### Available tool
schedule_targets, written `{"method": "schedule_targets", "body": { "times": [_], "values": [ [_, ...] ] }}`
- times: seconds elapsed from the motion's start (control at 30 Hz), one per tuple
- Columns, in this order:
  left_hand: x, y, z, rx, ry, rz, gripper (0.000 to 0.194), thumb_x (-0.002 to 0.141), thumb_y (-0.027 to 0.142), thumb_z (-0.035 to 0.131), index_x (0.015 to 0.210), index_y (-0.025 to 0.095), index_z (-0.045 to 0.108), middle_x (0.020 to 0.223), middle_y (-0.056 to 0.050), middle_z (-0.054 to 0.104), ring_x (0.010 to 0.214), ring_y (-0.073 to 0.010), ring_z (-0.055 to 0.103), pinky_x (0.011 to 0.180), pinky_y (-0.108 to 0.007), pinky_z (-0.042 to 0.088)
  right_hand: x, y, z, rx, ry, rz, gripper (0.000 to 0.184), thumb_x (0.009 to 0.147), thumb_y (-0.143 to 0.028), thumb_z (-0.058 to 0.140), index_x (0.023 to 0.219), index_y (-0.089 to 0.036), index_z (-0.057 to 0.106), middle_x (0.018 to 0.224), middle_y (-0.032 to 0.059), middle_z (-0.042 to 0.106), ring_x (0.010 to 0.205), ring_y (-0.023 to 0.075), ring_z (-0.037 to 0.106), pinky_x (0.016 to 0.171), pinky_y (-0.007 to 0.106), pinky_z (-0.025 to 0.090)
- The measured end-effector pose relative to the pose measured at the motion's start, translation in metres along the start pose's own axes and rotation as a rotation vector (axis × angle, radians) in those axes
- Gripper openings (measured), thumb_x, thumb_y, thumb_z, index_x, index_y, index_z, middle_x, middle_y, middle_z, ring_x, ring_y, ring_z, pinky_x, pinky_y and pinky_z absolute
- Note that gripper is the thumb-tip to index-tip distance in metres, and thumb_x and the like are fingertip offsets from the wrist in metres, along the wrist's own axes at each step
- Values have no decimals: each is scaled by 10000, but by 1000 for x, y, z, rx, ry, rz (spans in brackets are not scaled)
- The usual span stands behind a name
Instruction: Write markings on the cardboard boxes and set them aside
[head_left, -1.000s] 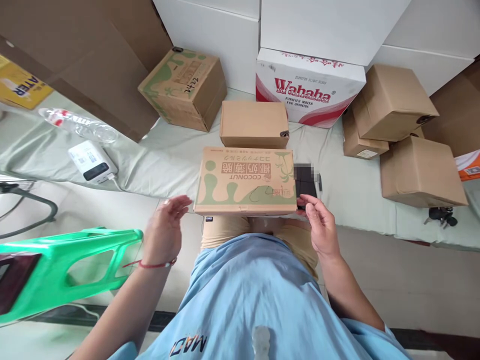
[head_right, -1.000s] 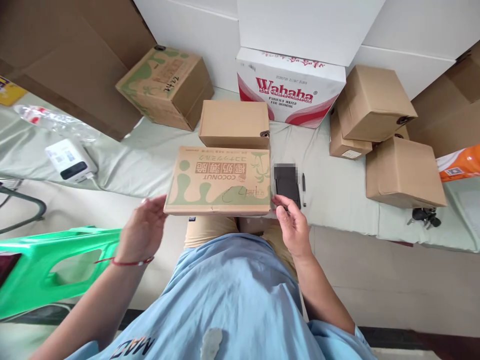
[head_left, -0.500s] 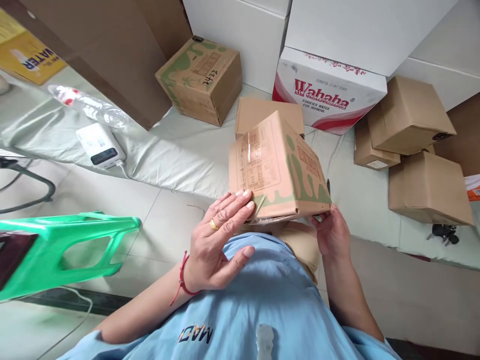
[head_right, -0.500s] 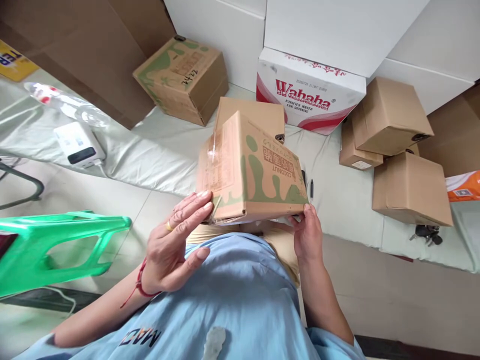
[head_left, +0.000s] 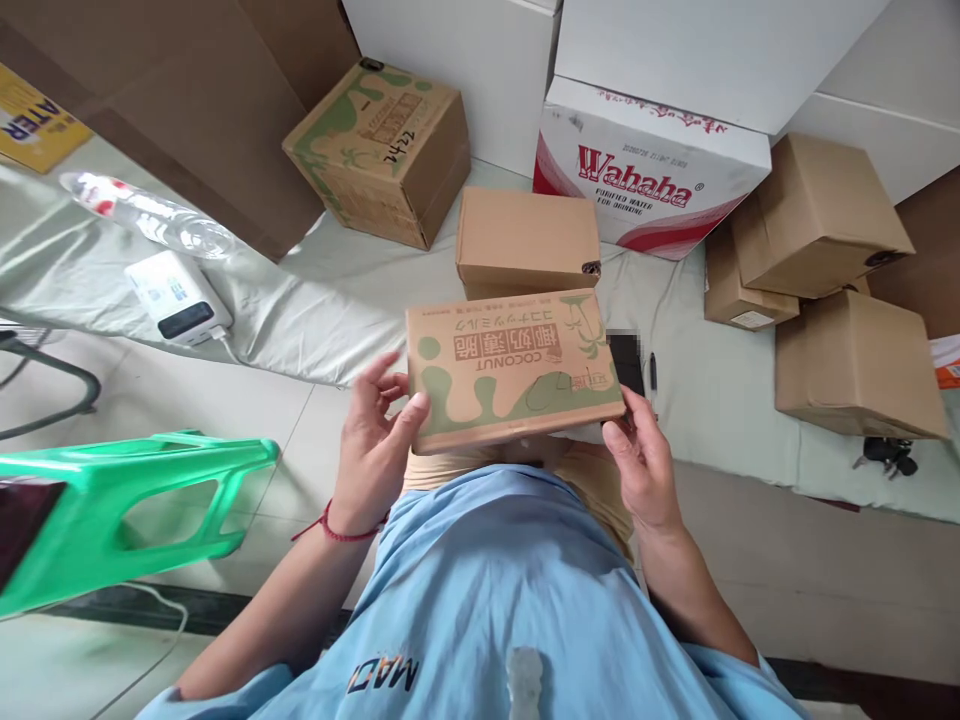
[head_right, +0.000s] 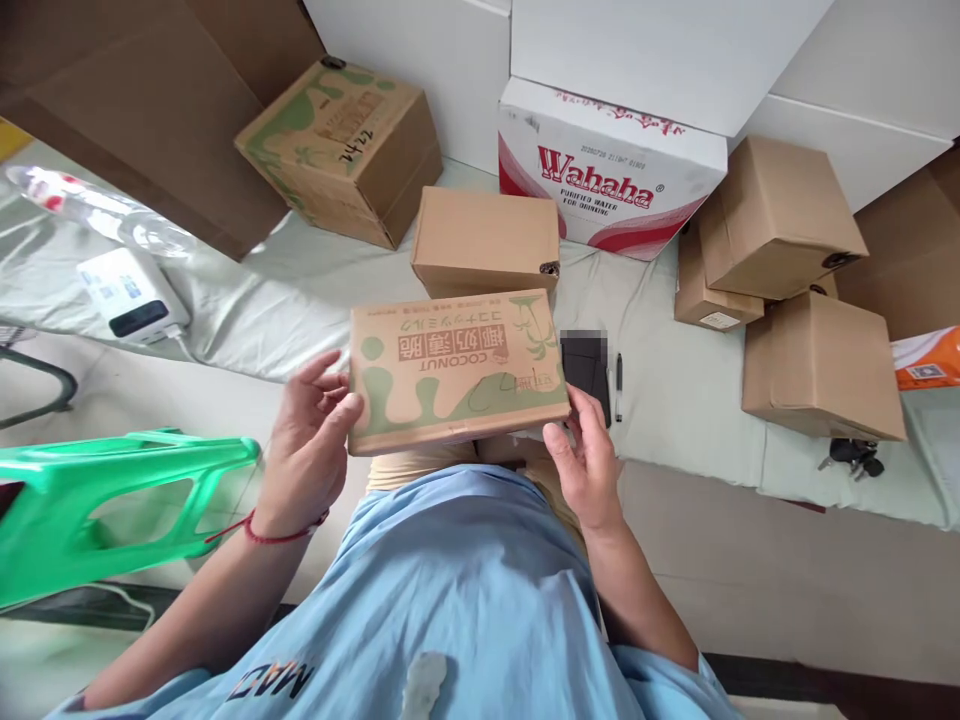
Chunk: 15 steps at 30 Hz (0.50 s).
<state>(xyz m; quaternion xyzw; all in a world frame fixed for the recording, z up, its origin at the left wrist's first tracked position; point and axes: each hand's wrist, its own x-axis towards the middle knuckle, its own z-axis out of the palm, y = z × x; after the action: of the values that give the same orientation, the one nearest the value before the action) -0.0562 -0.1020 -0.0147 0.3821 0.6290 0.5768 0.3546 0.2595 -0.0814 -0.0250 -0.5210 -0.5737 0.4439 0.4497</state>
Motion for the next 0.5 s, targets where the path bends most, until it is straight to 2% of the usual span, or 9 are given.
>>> {"method": "schedule_targets", "body": {
  "times": [0.07,0.1,0.2,0.27,0.4,0.5],
  "values": [
    [5,0,-2,-46,15,-95,776,834,502,936,1521,310,630,1280,-69,722,1202,-238,721,942,-296,612,-1,-5,1,-95,-57,-79,622,1065,-480,656,1648,-315,518,1637,122,565,1520,320,565,1253,530,518],
    [7,1,-4,-72,6,-137,790,819,506,949,1517,299,641,1302,-72,736,1226,-244,721,956,-294,614,-1,-10,1,-137,-77,-127,651,1069,-460,653,1682,-330,476,1670,117,532,1552,326,535,1270,544,505],
    [13,5,-14,-157,-24,-233,682,749,545,985,1324,237,785,1246,-79,797,1205,-268,743,979,-309,634,1,-27,2,-227,-154,-306,728,1068,-414,656,1740,-368,381,1733,97,484,1616,340,468,1320,585,448],
    [18,6,-24,-204,3,-283,639,685,542,1017,1215,239,830,1189,-71,821,1133,-276,768,927,-323,665,6,-39,4,-251,-226,-430,755,1066,-392,660,1754,-380,351,1758,89,468,1620,338,470,1325,590,441],
    [24,-4,-47,-250,39,-373,662,612,528,1051,1179,263,837,1114,-49,839,1028,-265,794,834,-317,694,15,-54,13,-227,-346,-638,787,1072,-365,648,1775,-362,297,1774,98,459,1605,315,502,1305,561,473],
    [25,-16,-58,-270,28,-376,636,629,547,1043,1156,263,830,1104,-44,837,1016,-262,799,845,-335,699,17,-58,22,-168,-381,-699,771,1085,-354,633,1778,-337,295,1752,106,489,1601,285,510,1314,516,472]
  ]
}}
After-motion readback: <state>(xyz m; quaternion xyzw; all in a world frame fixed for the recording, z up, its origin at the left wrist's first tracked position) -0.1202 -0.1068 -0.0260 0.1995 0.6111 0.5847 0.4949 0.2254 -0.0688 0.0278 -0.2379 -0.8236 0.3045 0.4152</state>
